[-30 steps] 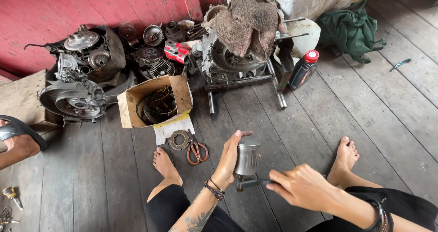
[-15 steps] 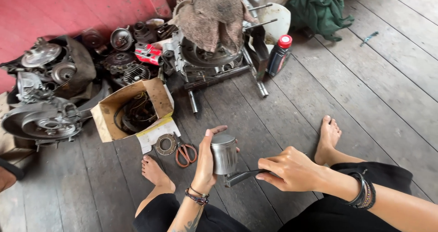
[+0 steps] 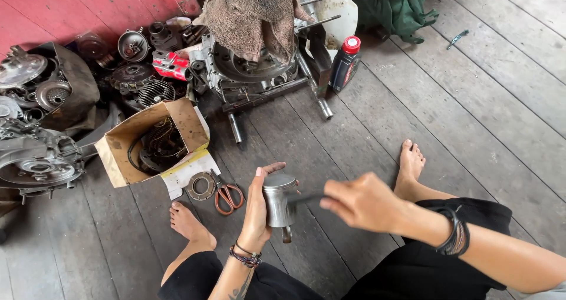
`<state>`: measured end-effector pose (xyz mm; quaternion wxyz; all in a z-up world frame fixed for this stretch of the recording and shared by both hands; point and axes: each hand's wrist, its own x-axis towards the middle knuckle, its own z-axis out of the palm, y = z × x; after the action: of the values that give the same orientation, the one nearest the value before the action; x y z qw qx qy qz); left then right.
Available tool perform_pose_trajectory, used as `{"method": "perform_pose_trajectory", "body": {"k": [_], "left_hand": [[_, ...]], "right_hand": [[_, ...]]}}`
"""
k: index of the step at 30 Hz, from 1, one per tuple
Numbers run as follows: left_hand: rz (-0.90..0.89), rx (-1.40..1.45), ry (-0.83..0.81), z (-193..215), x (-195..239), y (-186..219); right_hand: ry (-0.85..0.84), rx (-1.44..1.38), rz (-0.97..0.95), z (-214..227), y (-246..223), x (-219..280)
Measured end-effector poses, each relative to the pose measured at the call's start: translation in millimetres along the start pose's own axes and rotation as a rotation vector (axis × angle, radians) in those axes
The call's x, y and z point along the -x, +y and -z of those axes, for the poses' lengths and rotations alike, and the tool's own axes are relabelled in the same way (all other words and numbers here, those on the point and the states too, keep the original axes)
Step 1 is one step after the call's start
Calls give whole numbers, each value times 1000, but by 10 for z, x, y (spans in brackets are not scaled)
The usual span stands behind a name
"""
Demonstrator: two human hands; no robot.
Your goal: Cleaning a motorcycle piston and connecting rod using a small brush to remove carbon and grime.
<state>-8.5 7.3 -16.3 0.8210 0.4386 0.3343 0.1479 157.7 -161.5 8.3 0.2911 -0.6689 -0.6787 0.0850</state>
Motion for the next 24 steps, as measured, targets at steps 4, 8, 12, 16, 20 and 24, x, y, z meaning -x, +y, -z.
{"method": "perform_pose_trajectory", "body": {"k": [4, 8, 12, 16, 20, 24], "left_hand": [[-21, 25, -9, 65, -76, -90], [-40, -59, 24, -8, -7, -50], [-53, -38, 42, -1, -18, -51], [-68, -99, 16, -26, 23, -11], [5, -2, 34, -46, 18, 20], [-62, -101, 13, -58, 46, 35]], "right_hand": [[-158, 78, 101, -114, -72, 95], [-26, 180, 77, -197, 179, 144], [-106, 227, 217, -279, -120, 163], [-28, 202, 118, -157, 137, 85], [-19, 243, 174, -244, -42, 133], [38, 223, 131, -110, 66, 70]]}}
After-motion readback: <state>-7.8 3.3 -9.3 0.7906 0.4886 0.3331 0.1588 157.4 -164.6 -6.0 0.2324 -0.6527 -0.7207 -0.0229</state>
